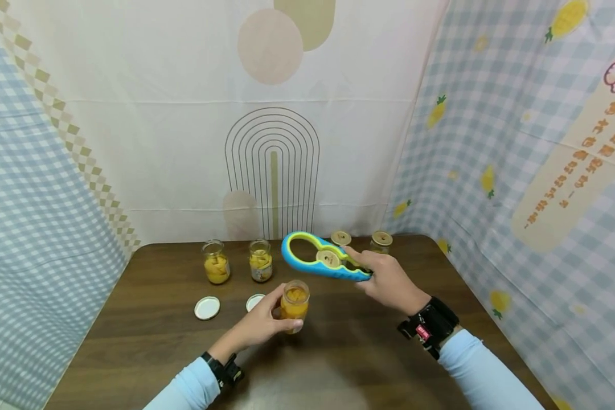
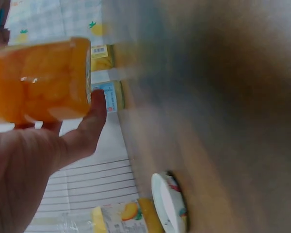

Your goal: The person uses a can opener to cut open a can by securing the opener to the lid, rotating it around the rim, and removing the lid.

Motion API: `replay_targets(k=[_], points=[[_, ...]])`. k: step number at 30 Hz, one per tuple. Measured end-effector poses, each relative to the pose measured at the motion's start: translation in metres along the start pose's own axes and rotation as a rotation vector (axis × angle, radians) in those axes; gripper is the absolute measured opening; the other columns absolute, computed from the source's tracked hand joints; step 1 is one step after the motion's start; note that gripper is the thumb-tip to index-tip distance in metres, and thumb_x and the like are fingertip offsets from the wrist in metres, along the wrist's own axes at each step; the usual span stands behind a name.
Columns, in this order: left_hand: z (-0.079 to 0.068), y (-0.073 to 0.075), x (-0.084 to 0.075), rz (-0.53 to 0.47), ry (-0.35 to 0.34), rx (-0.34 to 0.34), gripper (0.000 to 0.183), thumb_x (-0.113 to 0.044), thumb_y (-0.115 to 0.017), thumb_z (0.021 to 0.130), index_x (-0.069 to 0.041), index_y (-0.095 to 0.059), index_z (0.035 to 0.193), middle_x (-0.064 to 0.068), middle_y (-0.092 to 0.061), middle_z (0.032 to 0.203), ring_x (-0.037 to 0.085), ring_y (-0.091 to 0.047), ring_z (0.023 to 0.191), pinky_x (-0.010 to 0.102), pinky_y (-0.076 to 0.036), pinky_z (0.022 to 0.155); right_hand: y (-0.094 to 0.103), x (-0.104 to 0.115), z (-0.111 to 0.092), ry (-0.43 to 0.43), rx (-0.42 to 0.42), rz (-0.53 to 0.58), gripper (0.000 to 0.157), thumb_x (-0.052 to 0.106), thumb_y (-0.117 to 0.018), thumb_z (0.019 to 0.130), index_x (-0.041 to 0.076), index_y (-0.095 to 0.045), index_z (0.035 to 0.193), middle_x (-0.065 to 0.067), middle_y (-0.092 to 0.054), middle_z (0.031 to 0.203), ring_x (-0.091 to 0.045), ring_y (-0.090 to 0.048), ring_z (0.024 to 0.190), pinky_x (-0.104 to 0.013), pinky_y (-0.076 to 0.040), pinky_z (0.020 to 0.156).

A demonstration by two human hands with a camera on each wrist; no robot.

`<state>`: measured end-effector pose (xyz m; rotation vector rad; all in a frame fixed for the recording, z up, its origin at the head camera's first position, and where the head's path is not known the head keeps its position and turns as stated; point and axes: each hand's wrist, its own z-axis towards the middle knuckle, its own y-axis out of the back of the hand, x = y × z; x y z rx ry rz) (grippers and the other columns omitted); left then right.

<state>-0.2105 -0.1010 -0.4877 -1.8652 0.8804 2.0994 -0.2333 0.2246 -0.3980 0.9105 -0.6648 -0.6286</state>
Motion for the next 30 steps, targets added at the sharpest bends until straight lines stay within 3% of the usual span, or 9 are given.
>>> replay_targets(k=[2, 7, 13, 16, 20, 23, 30], points=[[-0.006, 0.0, 0.003, -0.002, 0.015, -0.049, 0.076, -0.032, -0.081, 0.098, -0.018, -0.04, 0.161, 0.011, -0.058, 0.151, 0.035, -0.057, 0.143, 0.057, -0.053, 0.114, -0.003, -0.008, -0.003, -0.054, -0.013, -0.002, 0.074, 0.009, -0.088, 0.086, 0.014, -0.058, 0.154, -0.008, -0.078, 0.108, -0.012, -0.063, 0.084, -0.027, -0.047, 0.072], [-0.017, 0.0, 0.007, 0.01, 0.048, -0.137, 0.074, -0.029, -0.082, 0.096, -0.021, -0.044, 0.159, 0.008, -0.06, 0.148, 0.036, -0.056, 0.143, 0.062, -0.049, 0.116, -0.005, -0.024, -0.01, -0.158, -0.015, -0.001, 0.081, 0.009, -0.087, 0.085, 0.019, -0.054, 0.158, -0.008, -0.078, 0.111, -0.013, -0.052, 0.077, -0.027, -0.04, 0.07], [-0.019, 0.002, 0.01, 0.034, 0.049, -0.195, 0.067, -0.026, -0.084, 0.095, -0.026, -0.05, 0.153, 0.006, -0.064, 0.143, 0.034, -0.058, 0.141, 0.063, -0.048, 0.116, -0.006, -0.03, -0.013, -0.192, 0.0, 0.003, 0.082, 0.01, -0.087, 0.085, 0.019, -0.052, 0.159, -0.014, -0.076, 0.129, -0.016, -0.056, 0.081, -0.03, -0.041, 0.072], [-0.016, 0.0, 0.01, 0.045, 0.035, -0.221, 0.067, -0.027, -0.085, 0.094, -0.028, -0.05, 0.151, 0.005, -0.064, 0.143, 0.035, -0.057, 0.144, 0.065, -0.045, 0.118, -0.007, -0.032, -0.015, -0.207, -0.008, 0.009, 0.083, 0.01, -0.086, 0.086, 0.022, -0.051, 0.16, -0.012, -0.077, 0.122, -0.016, -0.055, 0.081, -0.03, -0.041, 0.072], [-0.009, -0.004, 0.006, 0.064, 0.026, -0.227, 0.067, -0.029, -0.083, 0.095, -0.026, -0.048, 0.152, 0.007, -0.063, 0.145, 0.035, -0.056, 0.145, 0.064, -0.044, 0.12, -0.008, -0.035, -0.016, -0.215, -0.035, 0.013, 0.083, 0.011, -0.085, 0.087, 0.024, -0.05, 0.161, -0.01, -0.077, 0.106, -0.015, -0.053, 0.078, -0.028, -0.04, 0.07], [0.001, -0.009, 0.006, 0.078, 0.026, -0.242, 0.065, -0.025, -0.081, 0.097, -0.021, -0.047, 0.153, 0.01, -0.064, 0.143, 0.034, -0.06, 0.14, 0.062, -0.047, 0.117, -0.007, -0.036, -0.015, -0.209, -0.05, 0.01, 0.083, 0.011, -0.087, 0.086, 0.022, -0.052, 0.16, -0.009, -0.077, 0.105, -0.015, -0.054, 0.078, -0.028, -0.041, 0.07], [0.039, -0.017, 0.009, 0.185, 0.04, -0.302, 0.066, -0.022, -0.083, 0.095, -0.012, -0.047, 0.15, 0.015, -0.067, 0.139, 0.036, -0.065, 0.133, 0.059, -0.052, 0.112, -0.006, -0.033, -0.014, -0.217, -0.048, 0.004, 0.082, 0.011, -0.087, 0.085, 0.022, -0.053, 0.159, -0.005, -0.073, 0.097, -0.015, -0.052, 0.076, -0.028, -0.039, 0.069]])
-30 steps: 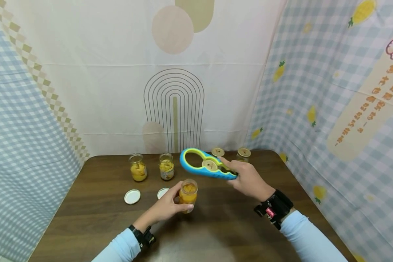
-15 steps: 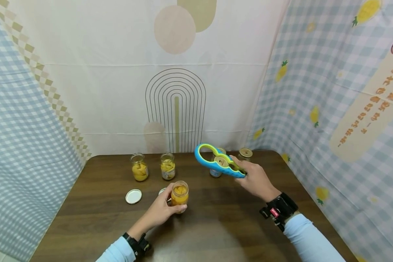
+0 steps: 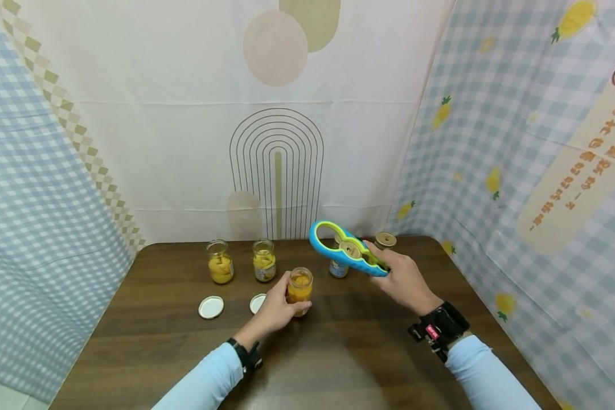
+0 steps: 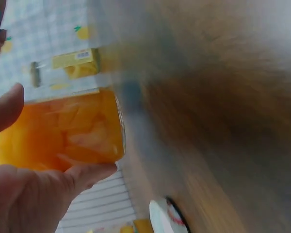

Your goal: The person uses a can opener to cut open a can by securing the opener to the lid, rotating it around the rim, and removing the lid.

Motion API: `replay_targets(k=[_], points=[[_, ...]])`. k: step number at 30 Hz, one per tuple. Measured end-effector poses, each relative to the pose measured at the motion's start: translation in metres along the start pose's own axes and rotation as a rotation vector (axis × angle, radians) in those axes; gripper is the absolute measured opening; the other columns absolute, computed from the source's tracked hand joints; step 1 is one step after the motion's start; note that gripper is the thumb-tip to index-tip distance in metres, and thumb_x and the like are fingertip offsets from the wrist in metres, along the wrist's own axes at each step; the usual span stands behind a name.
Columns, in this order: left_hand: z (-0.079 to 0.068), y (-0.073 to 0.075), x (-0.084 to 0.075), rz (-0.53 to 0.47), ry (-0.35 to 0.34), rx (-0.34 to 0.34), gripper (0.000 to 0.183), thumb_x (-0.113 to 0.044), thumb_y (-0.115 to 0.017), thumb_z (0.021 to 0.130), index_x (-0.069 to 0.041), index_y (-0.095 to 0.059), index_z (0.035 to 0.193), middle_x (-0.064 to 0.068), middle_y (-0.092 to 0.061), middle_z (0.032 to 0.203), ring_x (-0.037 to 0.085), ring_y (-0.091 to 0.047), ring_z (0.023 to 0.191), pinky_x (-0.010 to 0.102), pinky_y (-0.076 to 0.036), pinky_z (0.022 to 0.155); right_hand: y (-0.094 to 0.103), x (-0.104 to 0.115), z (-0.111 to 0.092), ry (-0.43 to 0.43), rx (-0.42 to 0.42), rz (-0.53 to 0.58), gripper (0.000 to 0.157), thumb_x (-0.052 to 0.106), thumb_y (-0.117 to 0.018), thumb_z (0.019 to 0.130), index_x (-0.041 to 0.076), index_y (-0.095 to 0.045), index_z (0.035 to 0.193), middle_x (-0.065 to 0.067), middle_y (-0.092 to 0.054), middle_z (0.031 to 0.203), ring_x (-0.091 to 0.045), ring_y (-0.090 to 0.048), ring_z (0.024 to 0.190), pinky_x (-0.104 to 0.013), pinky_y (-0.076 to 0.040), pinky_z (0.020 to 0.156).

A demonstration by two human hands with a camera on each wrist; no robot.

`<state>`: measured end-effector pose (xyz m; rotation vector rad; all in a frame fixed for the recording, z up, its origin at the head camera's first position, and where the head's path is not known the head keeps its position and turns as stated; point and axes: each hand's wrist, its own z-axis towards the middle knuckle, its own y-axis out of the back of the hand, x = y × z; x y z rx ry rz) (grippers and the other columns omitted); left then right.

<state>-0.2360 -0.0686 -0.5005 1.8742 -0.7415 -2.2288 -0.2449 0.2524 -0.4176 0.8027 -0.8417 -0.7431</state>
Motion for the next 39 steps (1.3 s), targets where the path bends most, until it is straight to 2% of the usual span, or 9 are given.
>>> replay_targets(k=[6, 13, 18, 23, 26, 31, 39], points=[[0.032, -0.013, 0.006, 0.036, 0.034, -0.024, 0.065, -0.021, -0.083, 0.095, -0.012, -0.047, 0.149, 0.016, -0.069, 0.136, 0.036, -0.068, 0.126, 0.057, -0.056, 0.107, 0.0, 0.0, -0.004, -0.019, 0.031, -0.01, 0.082, 0.012, -0.085, 0.087, 0.023, -0.051, 0.16, -0.008, -0.075, 0.101, -0.015, -0.052, 0.077, -0.028, -0.039, 0.069], [0.065, -0.015, 0.008, 0.018, 0.057, -0.053, 0.067, -0.021, -0.082, 0.096, -0.012, -0.044, 0.15, 0.017, -0.067, 0.14, 0.038, -0.066, 0.129, 0.058, -0.056, 0.107, 0.003, 0.001, -0.003, 0.003, 0.004, -0.008, 0.084, 0.009, -0.088, 0.084, 0.023, -0.053, 0.159, -0.006, -0.074, 0.099, -0.015, -0.052, 0.077, -0.028, -0.04, 0.069], [0.082, -0.018, 0.012, 0.011, 0.076, -0.091, 0.058, -0.022, -0.082, 0.097, -0.014, -0.047, 0.142, 0.014, -0.07, 0.13, 0.034, -0.068, 0.12, 0.053, -0.058, 0.101, 0.003, 0.002, -0.003, -0.009, 0.024, -0.01, 0.082, 0.01, -0.087, 0.085, 0.022, -0.053, 0.159, -0.004, -0.072, 0.098, -0.015, -0.052, 0.077, -0.028, -0.039, 0.069], [0.093, -0.023, 0.013, 0.008, 0.061, -0.1, 0.056, -0.021, -0.08, 0.098, -0.014, -0.046, 0.143, 0.015, -0.071, 0.125, 0.031, -0.07, 0.114, 0.047, -0.058, 0.094, 0.003, 0.003, -0.003, -0.012, 0.024, -0.008, 0.08, 0.01, -0.085, 0.086, 0.021, -0.053, 0.159, -0.003, -0.071, 0.095, -0.014, -0.05, 0.076, -0.027, -0.039, 0.069], [0.098, -0.025, 0.014, 0.001, 0.062, -0.106, 0.055, -0.019, -0.08, 0.098, -0.014, -0.046, 0.142, 0.014, -0.071, 0.123, 0.031, -0.069, 0.112, 0.046, -0.058, 0.093, 0.003, 0.005, -0.002, 0.005, 0.017, -0.007, 0.08, 0.01, -0.084, 0.086, 0.02, -0.053, 0.159, -0.005, -0.073, 0.101, -0.015, -0.052, 0.078, -0.028, -0.04, 0.07], [0.102, -0.024, 0.015, -0.005, 0.08, -0.101, 0.058, -0.021, -0.08, 0.098, -0.016, -0.045, 0.144, 0.013, -0.071, 0.124, 0.031, -0.068, 0.117, 0.047, -0.057, 0.096, 0.003, 0.006, -0.001, 0.024, 0.01, -0.021, 0.08, 0.01, -0.085, 0.084, 0.021, -0.055, 0.158, -0.009, -0.077, 0.117, -0.017, -0.058, 0.083, -0.03, -0.043, 0.073], [0.102, -0.019, 0.024, -0.001, 0.101, -0.129, 0.07, -0.021, -0.079, 0.099, -0.018, -0.038, 0.155, 0.016, -0.07, 0.131, 0.035, -0.066, 0.125, 0.054, -0.054, 0.106, -0.005, 0.009, -0.004, 0.01, 0.041, -0.013, 0.082, 0.012, -0.087, 0.084, 0.023, -0.054, 0.158, -0.011, -0.077, 0.122, -0.018, -0.06, 0.087, -0.03, -0.045, 0.074]])
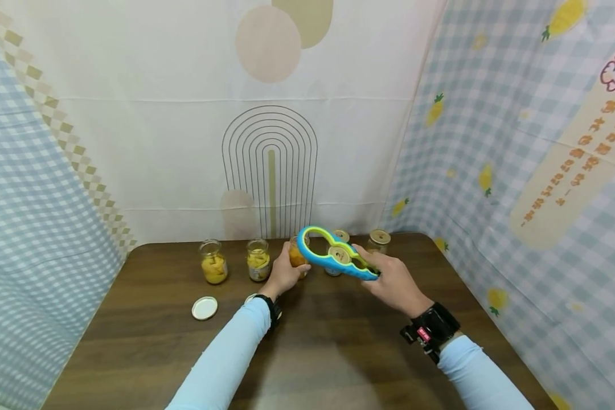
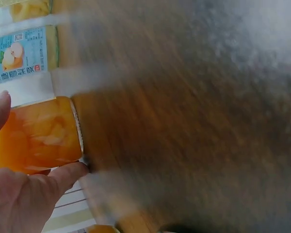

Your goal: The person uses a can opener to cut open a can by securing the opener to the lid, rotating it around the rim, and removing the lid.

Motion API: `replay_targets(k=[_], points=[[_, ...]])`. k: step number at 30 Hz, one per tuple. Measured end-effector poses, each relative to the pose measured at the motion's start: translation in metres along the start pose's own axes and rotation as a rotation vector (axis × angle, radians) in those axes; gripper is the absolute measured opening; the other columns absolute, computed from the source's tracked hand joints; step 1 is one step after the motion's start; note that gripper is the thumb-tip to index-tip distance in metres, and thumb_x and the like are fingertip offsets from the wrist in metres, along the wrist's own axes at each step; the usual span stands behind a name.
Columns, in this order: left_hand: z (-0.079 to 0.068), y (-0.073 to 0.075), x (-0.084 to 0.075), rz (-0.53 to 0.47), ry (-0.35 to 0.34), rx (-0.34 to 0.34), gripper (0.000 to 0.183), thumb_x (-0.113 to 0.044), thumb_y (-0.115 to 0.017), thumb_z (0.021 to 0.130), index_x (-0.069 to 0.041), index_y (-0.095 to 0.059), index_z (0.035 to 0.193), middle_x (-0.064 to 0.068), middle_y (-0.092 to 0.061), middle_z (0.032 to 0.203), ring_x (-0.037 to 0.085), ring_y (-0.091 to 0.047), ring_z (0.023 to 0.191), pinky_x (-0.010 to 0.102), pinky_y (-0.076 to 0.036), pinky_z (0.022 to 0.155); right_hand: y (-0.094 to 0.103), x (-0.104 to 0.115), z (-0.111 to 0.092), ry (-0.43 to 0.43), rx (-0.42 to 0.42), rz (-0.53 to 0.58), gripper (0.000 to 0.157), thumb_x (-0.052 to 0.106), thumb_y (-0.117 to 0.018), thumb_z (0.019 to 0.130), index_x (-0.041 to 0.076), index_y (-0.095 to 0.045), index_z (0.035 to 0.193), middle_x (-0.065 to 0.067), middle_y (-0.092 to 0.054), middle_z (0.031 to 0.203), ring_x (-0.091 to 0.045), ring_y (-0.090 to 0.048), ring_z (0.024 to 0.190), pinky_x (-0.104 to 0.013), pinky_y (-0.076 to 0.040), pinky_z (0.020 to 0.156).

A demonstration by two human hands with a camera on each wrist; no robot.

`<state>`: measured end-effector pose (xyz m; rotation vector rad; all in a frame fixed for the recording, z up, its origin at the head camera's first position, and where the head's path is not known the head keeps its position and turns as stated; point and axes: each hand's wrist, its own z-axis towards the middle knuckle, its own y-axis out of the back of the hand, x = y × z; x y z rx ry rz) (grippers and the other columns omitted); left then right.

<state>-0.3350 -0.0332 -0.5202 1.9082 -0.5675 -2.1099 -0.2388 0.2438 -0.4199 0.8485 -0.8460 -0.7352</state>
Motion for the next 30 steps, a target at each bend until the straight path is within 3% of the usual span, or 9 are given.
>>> replay_targets(k=[6, 13, 17, 19, 26, 30], points=[[-0.001, 0.005, 0.003, -0.014, 0.018, 0.012, 0.071, -0.02, -0.08, 0.098, -0.015, -0.038, 0.156, 0.018, -0.067, 0.135, 0.035, -0.065, 0.125, 0.053, -0.054, 0.106, -0.004, 0.0, -0.002, -0.011, 0.001, -0.004, 0.083, 0.011, -0.087, 0.084, 0.024, -0.054, 0.158, -0.01, -0.077, 0.119, -0.017, -0.06, 0.086, -0.03, -0.045, 0.073], [-0.018, 0.017, -0.002, 0.013, 0.129, 0.075, 0.091, -0.023, -0.08, 0.098, -0.005, -0.023, 0.167, 0.027, -0.048, 0.161, 0.044, -0.051, 0.147, 0.06, -0.045, 0.12, -0.006, -0.001, -0.005, -0.02, 0.004, 0.009, 0.082, 0.011, -0.087, 0.084, 0.024, -0.054, 0.158, -0.007, -0.076, 0.114, -0.016, -0.057, 0.083, -0.028, -0.043, 0.072], [-0.043, 0.029, -0.01, 0.061, 0.147, 0.122, 0.092, -0.026, -0.076, 0.102, 0.001, -0.018, 0.168, 0.032, -0.038, 0.168, 0.048, -0.042, 0.154, 0.062, -0.04, 0.124, -0.005, -0.003, -0.006, -0.023, 0.002, 0.007, 0.082, 0.01, -0.087, 0.084, 0.024, -0.054, 0.158, -0.007, -0.077, 0.114, -0.016, -0.058, 0.083, -0.028, -0.043, 0.072], [-0.06, 0.036, -0.014, 0.065, 0.134, 0.129, 0.09, -0.029, -0.075, 0.102, 0.001, -0.021, 0.168, 0.032, -0.04, 0.166, 0.048, -0.043, 0.153, 0.063, -0.041, 0.123, -0.006, -0.005, -0.006, -0.022, 0.001, 0.0, 0.082, 0.01, -0.087, 0.084, 0.024, -0.054, 0.158, -0.007, -0.077, 0.114, -0.016, -0.058, 0.084, -0.029, -0.043, 0.072], [-0.123, 0.058, -0.019, -0.081, 0.05, 0.115, 0.079, -0.031, -0.075, 0.102, -0.004, -0.034, 0.164, 0.026, -0.05, 0.161, 0.046, -0.05, 0.149, 0.06, -0.048, 0.118, -0.006, -0.01, -0.013, -0.016, -0.007, -0.005, 0.084, 0.009, -0.089, 0.083, 0.023, -0.054, 0.159, -0.01, -0.077, 0.127, -0.018, -0.065, 0.09, -0.031, -0.047, 0.073], [-0.146, 0.068, -0.02, -0.163, 0.023, 0.087, 0.067, -0.024, -0.072, 0.104, -0.002, -0.042, 0.159, 0.025, -0.055, 0.157, 0.043, -0.053, 0.146, 0.056, -0.051, 0.117, -0.009, -0.013, -0.015, -0.005, -0.018, -0.005, 0.084, 0.009, -0.089, 0.083, 0.022, -0.054, 0.158, -0.01, -0.077, 0.128, -0.019, -0.067, 0.092, -0.032, -0.048, 0.074]])
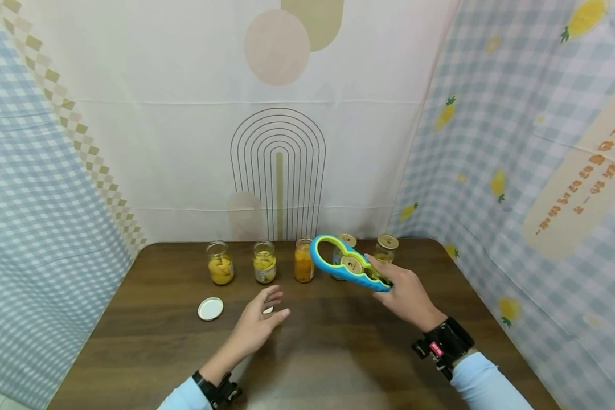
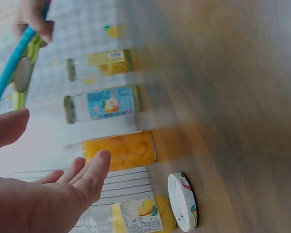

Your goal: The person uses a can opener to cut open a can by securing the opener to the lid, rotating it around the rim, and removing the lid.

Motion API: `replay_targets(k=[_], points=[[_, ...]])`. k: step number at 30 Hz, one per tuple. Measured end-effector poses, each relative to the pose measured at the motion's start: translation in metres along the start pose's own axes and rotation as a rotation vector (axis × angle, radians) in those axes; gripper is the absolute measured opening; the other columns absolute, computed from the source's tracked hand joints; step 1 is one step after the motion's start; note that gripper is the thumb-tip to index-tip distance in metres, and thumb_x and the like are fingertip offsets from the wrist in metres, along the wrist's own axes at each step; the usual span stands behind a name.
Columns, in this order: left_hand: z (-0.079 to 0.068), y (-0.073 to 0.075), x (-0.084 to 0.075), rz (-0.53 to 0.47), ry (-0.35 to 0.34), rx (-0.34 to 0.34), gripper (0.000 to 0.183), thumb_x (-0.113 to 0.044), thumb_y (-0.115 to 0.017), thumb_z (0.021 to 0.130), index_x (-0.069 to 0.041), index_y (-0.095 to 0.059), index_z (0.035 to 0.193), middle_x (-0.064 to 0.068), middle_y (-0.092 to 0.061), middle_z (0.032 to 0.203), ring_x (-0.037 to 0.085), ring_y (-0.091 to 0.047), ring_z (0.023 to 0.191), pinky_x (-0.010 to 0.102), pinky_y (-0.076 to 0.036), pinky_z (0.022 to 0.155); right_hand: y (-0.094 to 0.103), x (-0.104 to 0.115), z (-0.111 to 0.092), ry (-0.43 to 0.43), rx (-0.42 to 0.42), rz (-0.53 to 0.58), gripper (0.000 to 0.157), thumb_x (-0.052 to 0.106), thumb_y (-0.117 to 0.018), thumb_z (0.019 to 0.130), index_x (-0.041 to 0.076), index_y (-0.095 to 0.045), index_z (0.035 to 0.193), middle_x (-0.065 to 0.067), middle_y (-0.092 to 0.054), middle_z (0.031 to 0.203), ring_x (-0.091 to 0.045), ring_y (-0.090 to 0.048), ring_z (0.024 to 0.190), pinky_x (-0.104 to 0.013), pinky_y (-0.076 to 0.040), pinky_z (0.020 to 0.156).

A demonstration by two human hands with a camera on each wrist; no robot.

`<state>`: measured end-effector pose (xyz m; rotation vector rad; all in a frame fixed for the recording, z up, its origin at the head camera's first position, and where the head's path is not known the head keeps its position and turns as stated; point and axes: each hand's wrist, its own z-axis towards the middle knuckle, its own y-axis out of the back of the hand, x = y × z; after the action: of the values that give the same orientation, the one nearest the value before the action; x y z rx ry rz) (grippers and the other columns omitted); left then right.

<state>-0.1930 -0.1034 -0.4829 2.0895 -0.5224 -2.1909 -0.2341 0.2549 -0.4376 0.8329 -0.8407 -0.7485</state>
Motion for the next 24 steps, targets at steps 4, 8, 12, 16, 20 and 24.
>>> replay_targets(k=[4, 8, 12, 16, 20, 24], points=[[-0.009, 0.002, -0.004, -0.039, -0.011, -0.04, 0.063, -0.02, -0.071, 0.104, -0.004, -0.044, 0.158, 0.02, -0.059, 0.154, 0.04, -0.057, 0.144, 0.055, -0.052, 0.116, 0.0, 0.001, 0.001, 0.02, 0.001, -0.007, 0.083, 0.012, -0.09, 0.084, 0.024, -0.054, 0.158, -0.009, -0.077, 0.129, -0.018, -0.066, 0.091, -0.032, -0.048, 0.075], [-0.011, 0.002, -0.006, -0.077, -0.006, -0.047, 0.059, -0.016, -0.069, 0.105, -0.002, -0.046, 0.157, 0.019, -0.062, 0.15, 0.039, -0.061, 0.14, 0.049, -0.055, 0.112, 0.002, 0.004, 0.001, 0.03, 0.0, -0.013, 0.084, 0.01, -0.09, 0.083, 0.025, -0.055, 0.158, -0.009, -0.078, 0.128, -0.017, -0.066, 0.091, -0.031, -0.049, 0.075], [-0.007, -0.002, -0.009, -0.201, 0.017, 0.007, 0.05, -0.017, -0.06, 0.11, 0.001, -0.047, 0.155, 0.022, -0.063, 0.149, 0.042, -0.062, 0.138, 0.044, -0.058, 0.109, 0.004, 0.011, 0.002, 0.051, 0.004, -0.012, 0.085, 0.008, -0.089, 0.082, 0.025, -0.055, 0.158, -0.007, -0.078, 0.115, -0.014, -0.061, 0.087, -0.03, -0.048, 0.073], [0.004, -0.007, -0.011, -0.413, 0.047, 0.131, 0.056, -0.034, -0.043, 0.117, 0.002, -0.038, 0.16, 0.026, -0.057, 0.154, 0.044, -0.054, 0.146, 0.047, -0.052, 0.118, 0.004, 0.02, 0.002, 0.11, 0.006, -0.017, 0.085, 0.009, -0.09, 0.082, 0.023, -0.055, 0.158, -0.002, -0.075, 0.102, -0.011, -0.058, 0.081, -0.027, -0.046, 0.072], [0.012, -0.016, -0.015, -0.63, 0.066, 0.275, 0.069, -0.047, -0.03, 0.117, 0.005, -0.028, 0.164, 0.028, -0.05, 0.16, 0.037, -0.051, 0.151, 0.044, -0.046, 0.124, 0.002, 0.03, 0.0, 0.175, 0.002, -0.034, 0.085, 0.011, -0.092, 0.082, 0.02, -0.055, 0.157, -0.001, -0.075, 0.1, -0.008, -0.063, 0.083, -0.026, -0.05, 0.072], [0.018, -0.025, -0.022, -0.894, 0.09, 0.399, 0.066, -0.044, -0.032, 0.117, 0.001, -0.029, 0.165, 0.019, -0.051, 0.16, 0.025, -0.057, 0.146, 0.039, -0.046, 0.124, 0.001, 0.041, -0.003, 0.211, 0.006, -0.014, 0.083, 0.012, -0.092, 0.082, 0.02, -0.056, 0.157, 0.003, -0.071, 0.096, -0.005, -0.059, 0.081, -0.024, -0.05, 0.071]])
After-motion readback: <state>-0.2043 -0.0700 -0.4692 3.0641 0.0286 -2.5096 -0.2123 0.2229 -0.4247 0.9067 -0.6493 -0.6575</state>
